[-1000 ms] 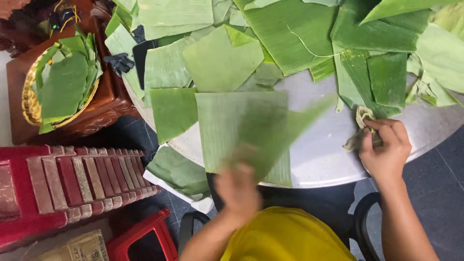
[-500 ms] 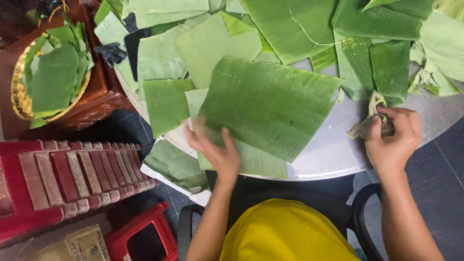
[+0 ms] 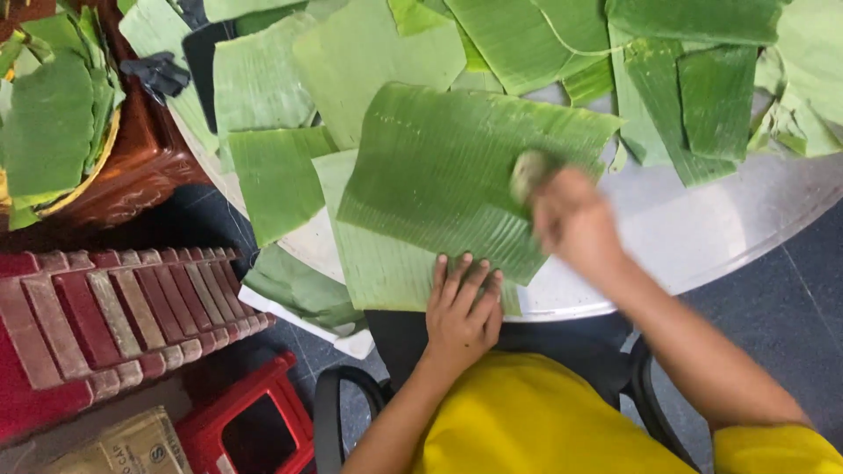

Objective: Wiping banana leaves with a cloth to clean them before use in food packaging.

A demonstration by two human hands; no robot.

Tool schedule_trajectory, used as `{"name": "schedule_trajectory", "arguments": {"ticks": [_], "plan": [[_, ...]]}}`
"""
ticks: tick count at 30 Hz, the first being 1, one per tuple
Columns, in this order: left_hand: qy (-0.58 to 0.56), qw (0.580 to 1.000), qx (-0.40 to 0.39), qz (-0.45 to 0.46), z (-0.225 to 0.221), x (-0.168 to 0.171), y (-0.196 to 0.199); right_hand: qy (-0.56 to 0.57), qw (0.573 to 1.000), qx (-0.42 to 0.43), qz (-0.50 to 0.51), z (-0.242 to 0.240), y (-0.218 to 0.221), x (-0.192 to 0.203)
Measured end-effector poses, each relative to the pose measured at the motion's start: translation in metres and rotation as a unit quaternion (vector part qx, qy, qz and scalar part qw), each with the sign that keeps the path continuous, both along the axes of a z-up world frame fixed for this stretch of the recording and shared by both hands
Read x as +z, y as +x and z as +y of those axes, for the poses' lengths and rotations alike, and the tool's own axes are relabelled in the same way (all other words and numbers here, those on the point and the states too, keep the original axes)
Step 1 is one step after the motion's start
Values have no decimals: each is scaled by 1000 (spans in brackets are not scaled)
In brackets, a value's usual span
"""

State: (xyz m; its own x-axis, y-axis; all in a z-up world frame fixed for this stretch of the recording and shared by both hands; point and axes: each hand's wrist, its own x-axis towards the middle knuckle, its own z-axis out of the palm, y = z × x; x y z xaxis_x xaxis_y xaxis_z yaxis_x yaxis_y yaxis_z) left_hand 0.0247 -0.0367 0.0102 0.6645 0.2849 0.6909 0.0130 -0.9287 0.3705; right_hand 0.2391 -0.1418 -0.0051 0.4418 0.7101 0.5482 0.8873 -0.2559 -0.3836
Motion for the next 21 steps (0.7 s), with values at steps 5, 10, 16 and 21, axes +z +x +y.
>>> {"name": "schedule_trajectory", "arguments": {"ticks": [5,10,16,21], "plan": [[-5,1000,-10,-12,1,-2,3,-59,993,89,56,-14,0,-34],[-1,1000,-10,-24,2,0,2,-72,993,23,-90,-6,-18,-40],[-52,998,-20,-16,0,-11,-4,-49,993,98,34,-13,-6,-8],[-19,1000,-5,-23,3,-1,-2,-52,993,102,-11,-8,-49,-31]]}}
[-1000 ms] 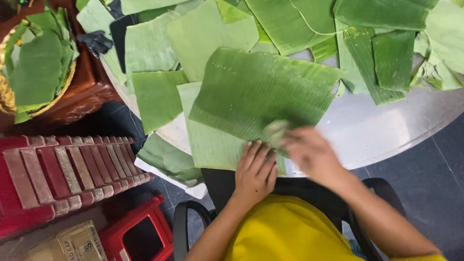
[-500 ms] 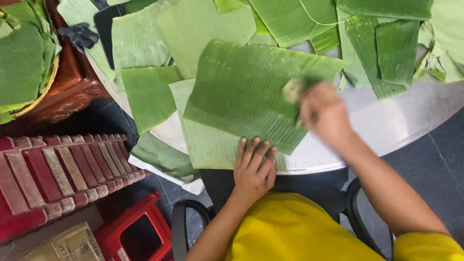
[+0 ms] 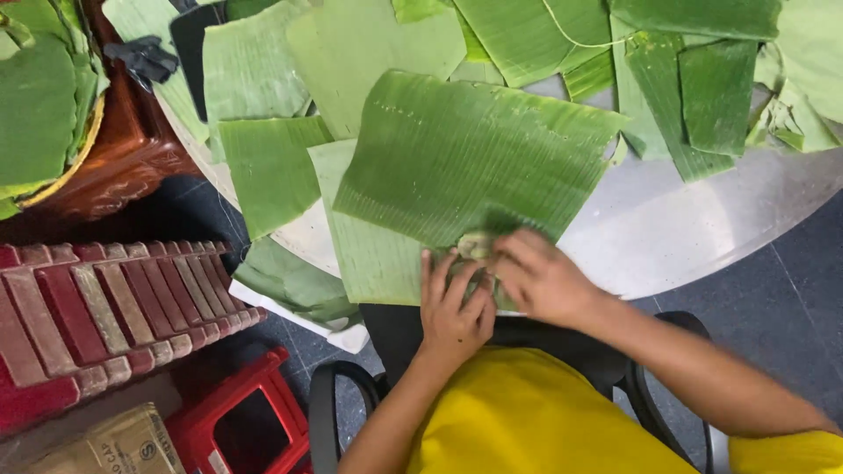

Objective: Wiping banana leaves with a cloth to clean them before use in food packaging.

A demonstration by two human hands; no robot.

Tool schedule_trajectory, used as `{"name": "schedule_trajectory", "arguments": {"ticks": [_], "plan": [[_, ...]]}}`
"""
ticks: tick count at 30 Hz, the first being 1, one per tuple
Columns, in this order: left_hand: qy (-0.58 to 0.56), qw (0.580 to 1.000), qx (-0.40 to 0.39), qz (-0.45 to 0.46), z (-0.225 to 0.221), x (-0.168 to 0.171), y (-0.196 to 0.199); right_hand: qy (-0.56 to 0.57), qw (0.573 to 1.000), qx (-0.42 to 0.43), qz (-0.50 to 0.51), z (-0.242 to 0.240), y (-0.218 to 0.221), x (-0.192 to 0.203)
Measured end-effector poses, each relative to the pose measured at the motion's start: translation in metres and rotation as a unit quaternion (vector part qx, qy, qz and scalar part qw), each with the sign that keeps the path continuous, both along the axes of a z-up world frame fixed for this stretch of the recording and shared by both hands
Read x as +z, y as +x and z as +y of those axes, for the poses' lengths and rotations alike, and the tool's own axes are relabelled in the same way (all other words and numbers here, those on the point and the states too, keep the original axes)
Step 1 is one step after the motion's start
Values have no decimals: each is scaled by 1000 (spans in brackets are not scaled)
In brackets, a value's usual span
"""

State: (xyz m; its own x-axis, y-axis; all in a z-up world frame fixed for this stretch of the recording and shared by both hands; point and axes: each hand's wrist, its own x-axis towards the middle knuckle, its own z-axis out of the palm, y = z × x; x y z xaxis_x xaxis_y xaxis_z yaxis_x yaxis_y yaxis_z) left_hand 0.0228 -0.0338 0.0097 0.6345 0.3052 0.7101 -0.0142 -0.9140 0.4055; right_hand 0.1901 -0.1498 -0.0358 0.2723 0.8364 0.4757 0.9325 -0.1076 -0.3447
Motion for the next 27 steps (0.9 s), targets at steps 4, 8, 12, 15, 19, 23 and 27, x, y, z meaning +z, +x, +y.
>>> {"name": "schedule_trajectory", "arguments": {"ticks": [4,8,12,15,19,23,27], "plan": [[3,999,16,28,-1,3,0,5,998,40,42,2,80,-5],[9,1000,13,25,-2,2,-4,-8,960,-223,-167,19,137,-6],[21,999,12,24,1,2,-3,-479,865,-129,79,70,29,44],[30,999,11,41,1,2,-6,0,999,31,36,78,34,16],[-13,997,40,64,0,9,-9,29,998,-48,0,71,60,23],[-30,993,59,102,11,7,-14,-1,997,-49,-56,54,56,-12],[6,996,67,54,18,-14,-12,17,987,157,23,73,-9,50]]}}
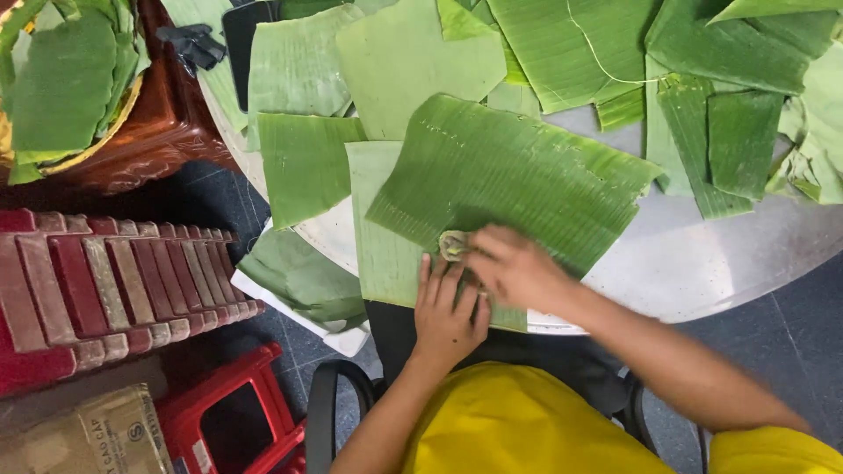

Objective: Wiping banana leaves with a cloth to clean them before use in food packaging.

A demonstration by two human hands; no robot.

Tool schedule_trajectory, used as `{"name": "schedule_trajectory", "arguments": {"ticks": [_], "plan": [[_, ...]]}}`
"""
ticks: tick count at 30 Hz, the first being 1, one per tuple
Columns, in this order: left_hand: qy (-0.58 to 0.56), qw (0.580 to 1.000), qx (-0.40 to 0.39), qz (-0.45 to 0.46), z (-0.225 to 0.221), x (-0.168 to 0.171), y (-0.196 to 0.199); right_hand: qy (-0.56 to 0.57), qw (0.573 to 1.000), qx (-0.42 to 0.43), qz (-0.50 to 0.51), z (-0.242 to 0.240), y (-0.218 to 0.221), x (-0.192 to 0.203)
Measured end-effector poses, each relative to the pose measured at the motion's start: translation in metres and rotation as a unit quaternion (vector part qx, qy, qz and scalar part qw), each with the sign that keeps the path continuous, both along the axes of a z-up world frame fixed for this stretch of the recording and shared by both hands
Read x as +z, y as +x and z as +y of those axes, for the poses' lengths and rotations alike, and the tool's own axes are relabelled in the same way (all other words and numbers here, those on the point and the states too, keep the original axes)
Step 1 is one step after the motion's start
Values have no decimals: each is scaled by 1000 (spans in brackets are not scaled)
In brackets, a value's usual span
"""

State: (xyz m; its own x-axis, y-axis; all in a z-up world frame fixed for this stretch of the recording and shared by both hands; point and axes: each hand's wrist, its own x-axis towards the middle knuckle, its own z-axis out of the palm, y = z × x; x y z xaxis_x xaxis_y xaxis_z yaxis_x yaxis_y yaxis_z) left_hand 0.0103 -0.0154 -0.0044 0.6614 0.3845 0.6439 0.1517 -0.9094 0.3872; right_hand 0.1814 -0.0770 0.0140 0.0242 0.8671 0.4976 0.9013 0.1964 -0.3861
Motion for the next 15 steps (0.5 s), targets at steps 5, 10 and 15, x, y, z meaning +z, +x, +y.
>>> {"name": "schedule_trajectory", "arguments": {"ticks": [5,10,15], "plan": [[-26,998,-32,-43,16,20,-1,5,961,-268,-64,25,130,-37],[-61,997,-48,-2,27,33,-4,-66,991,-78,87,36,23,-17],[-44,997,-64,13,34,45,-7,-16,994,-100,-50,64,90,-27]]}}
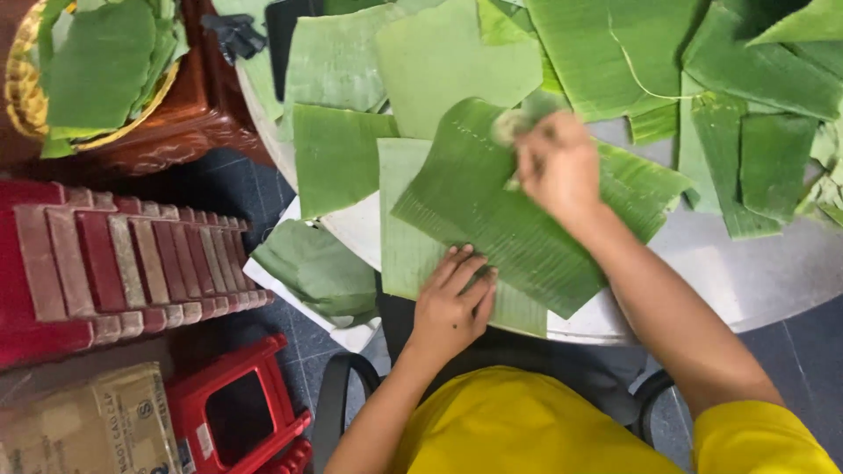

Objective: Wiping banana leaves with a cloth to clean them before use in food packaging.

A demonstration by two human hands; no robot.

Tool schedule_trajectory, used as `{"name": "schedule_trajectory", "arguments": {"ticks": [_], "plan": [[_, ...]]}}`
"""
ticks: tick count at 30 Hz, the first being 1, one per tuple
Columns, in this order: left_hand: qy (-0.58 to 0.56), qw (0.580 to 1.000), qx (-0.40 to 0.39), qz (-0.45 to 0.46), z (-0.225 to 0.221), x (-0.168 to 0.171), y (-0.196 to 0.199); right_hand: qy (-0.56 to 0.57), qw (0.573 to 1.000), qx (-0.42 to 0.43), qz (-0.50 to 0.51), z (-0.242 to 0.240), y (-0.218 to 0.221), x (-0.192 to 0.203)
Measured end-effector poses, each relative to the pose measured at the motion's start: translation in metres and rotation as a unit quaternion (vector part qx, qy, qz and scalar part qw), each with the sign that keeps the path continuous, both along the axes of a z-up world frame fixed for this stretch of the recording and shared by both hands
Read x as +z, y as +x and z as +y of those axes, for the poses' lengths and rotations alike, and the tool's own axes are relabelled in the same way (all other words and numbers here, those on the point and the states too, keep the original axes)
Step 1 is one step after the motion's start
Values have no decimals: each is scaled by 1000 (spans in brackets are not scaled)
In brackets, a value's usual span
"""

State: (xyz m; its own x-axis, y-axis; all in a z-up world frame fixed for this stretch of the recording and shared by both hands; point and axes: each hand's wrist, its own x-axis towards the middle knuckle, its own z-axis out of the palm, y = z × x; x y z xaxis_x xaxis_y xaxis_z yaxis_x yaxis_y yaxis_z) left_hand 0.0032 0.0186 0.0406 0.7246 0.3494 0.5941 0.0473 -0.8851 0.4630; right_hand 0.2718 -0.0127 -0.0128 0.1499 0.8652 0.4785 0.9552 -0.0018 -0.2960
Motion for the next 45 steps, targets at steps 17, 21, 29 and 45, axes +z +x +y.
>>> {"name": "schedule_trajectory", "arguments": {"ticks": [17,21,29,45], "plan": [[-79,996,-17,-44,8,-13,0,-55,963,209,163,83,-78,27],[-108,992,-35,-50,8,-14,-3,51,996,-34,-68,109,19,-42],[-120,967,193,-115,40,-18,-9,22,976,211,54,73,-96,23],[-86,979,187,-4,44,-47,-15,-3,948,307,85,-10,-92,63]]}}
